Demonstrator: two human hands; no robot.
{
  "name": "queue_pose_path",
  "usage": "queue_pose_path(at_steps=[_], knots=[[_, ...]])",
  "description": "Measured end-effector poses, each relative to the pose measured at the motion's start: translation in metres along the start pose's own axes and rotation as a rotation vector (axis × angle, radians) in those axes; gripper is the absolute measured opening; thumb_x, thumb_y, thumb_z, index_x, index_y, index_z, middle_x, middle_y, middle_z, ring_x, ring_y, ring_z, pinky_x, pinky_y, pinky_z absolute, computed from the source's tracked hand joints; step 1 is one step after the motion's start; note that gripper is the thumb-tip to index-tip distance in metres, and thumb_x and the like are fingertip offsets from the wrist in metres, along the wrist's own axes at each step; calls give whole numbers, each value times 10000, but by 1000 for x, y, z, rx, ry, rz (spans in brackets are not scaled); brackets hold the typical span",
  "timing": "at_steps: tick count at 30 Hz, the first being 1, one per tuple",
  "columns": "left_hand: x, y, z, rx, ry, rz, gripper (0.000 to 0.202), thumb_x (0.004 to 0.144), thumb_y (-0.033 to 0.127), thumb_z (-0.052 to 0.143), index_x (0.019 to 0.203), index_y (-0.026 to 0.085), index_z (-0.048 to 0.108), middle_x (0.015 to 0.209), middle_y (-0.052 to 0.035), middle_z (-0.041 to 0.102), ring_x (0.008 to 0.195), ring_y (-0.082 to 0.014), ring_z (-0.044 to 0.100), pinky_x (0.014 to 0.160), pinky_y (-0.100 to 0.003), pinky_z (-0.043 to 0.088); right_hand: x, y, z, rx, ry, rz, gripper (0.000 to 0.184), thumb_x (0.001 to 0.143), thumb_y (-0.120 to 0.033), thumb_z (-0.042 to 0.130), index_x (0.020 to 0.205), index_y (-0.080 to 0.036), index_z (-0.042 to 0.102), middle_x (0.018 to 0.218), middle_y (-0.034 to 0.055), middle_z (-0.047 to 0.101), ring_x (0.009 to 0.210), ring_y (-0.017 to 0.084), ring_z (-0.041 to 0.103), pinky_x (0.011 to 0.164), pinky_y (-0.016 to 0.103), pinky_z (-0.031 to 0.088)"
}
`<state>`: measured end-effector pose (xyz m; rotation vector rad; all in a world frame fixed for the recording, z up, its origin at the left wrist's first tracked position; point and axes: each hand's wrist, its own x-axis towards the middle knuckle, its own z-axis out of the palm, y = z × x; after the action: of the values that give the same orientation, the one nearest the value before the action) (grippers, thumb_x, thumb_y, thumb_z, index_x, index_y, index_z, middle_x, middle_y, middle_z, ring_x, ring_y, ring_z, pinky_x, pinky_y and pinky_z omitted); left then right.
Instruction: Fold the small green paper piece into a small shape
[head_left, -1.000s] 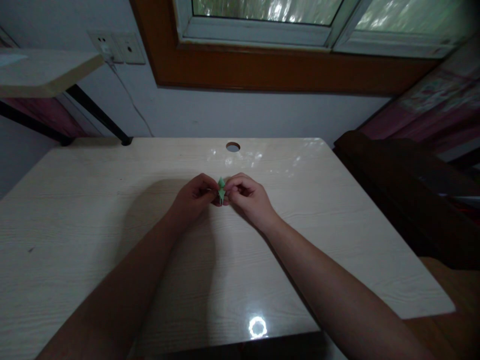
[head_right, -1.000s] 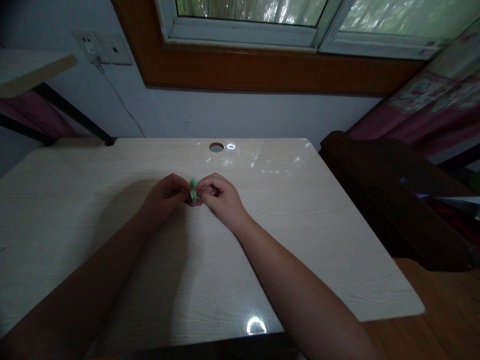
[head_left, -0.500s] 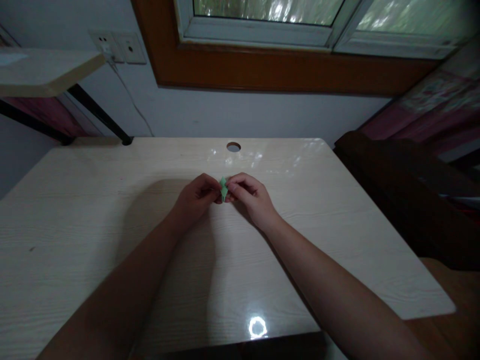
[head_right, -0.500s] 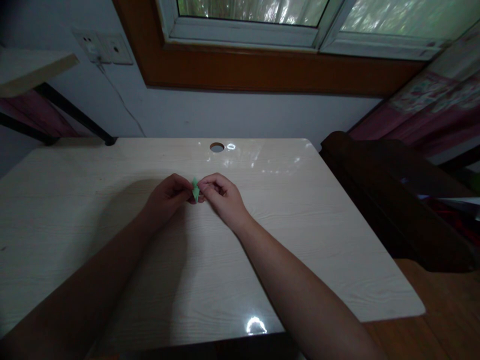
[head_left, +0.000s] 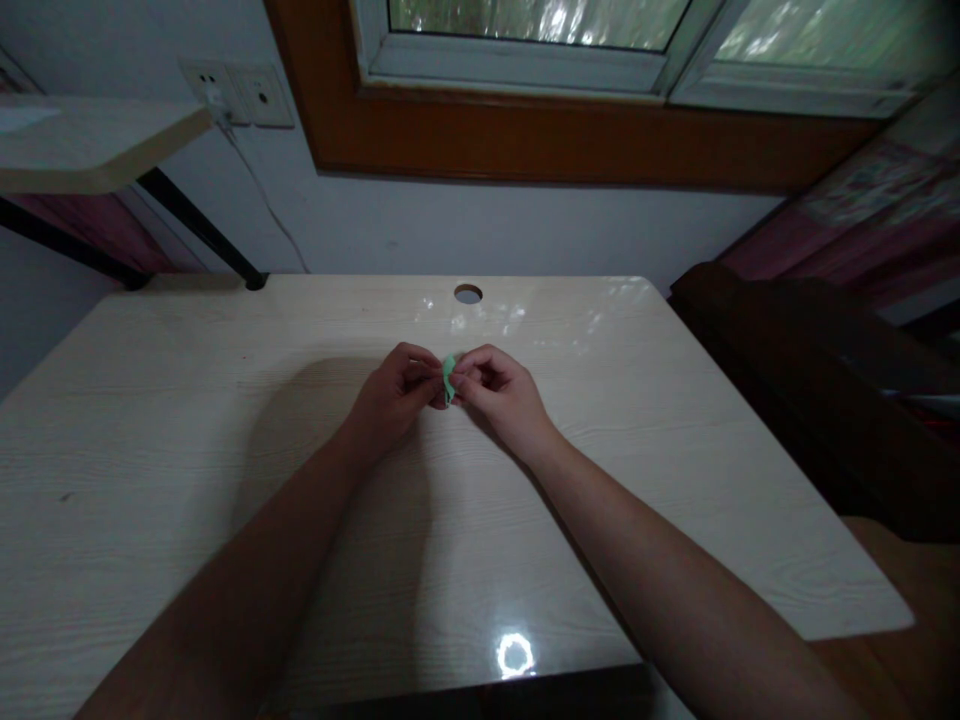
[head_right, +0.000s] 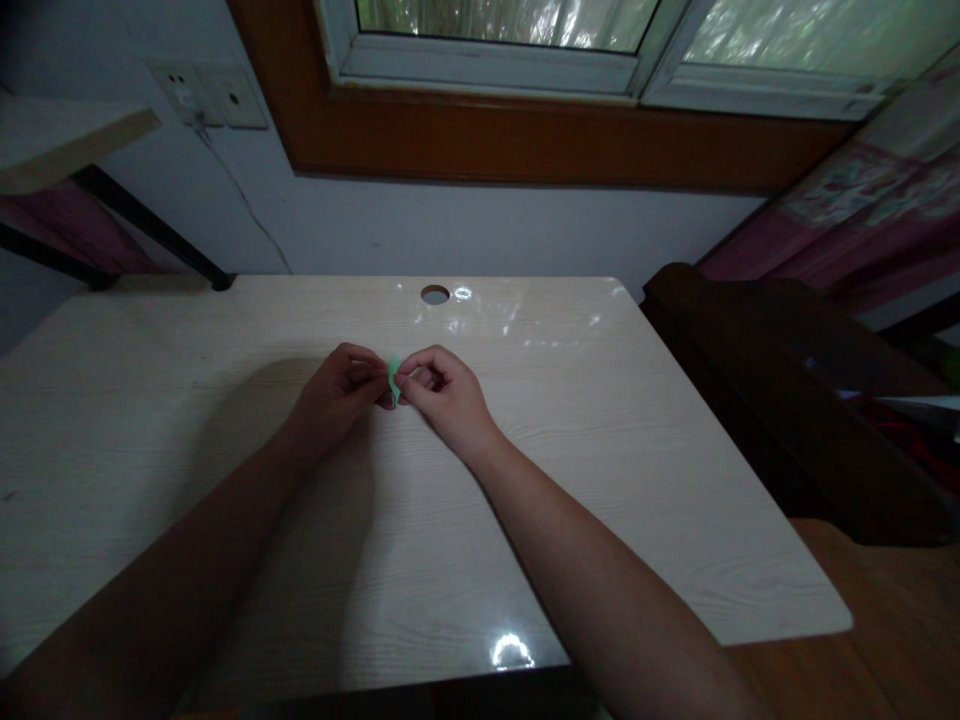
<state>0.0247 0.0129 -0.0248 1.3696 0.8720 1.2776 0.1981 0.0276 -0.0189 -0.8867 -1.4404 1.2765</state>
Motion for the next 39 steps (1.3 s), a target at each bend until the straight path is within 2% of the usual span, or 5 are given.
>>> queue_pose_path(at_steps=[15,20,26,32,39], knots=[[-1,6,-1,-9,0,-6,272,855,258,718,1042,192,533,760,12,717,690,-111,681,683,-235,549,-2,3,-1,-75,28,-50,170,805,-347,747,862,-219,652,664,-39,541,603,114,477,596,272,407],[-1,4,-1,38,41,3,277,874,254,685,1076,202,502,795,-4,738,732,-130,700,746,-280,562,-1,-2,0,-29,50,2,160,848,-352,699,894,-211,639,715,-13,629,620,123,511,602,274,403],[-1,3,0,144,100,-18,322,869,292,684,1106,218,478,781,9,738,741,-152,720,745,-297,569,0,-4,-2,-244,87,-106,144,867,-362,686,858,-218,691,863,22,631,713,138,540,682,294,435],[-1,2,-1,236,115,-21,330,874,305,677,1131,222,487,803,0,746,761,-163,727,753,-307,570,0,-1,-3,-325,73,-153,94,834,-313,727,821,-224,698,816,9,569,700,141,526,656,294,427],[-1,1,-4,264,60,-18,242,858,378,698,993,183,650,882,-41,745,779,-166,721,766,-302,585,1,0,-3,-283,85,-145,116,826,-331,737,804,-223,702,799,8,578,701,146,527,656,300,417]])
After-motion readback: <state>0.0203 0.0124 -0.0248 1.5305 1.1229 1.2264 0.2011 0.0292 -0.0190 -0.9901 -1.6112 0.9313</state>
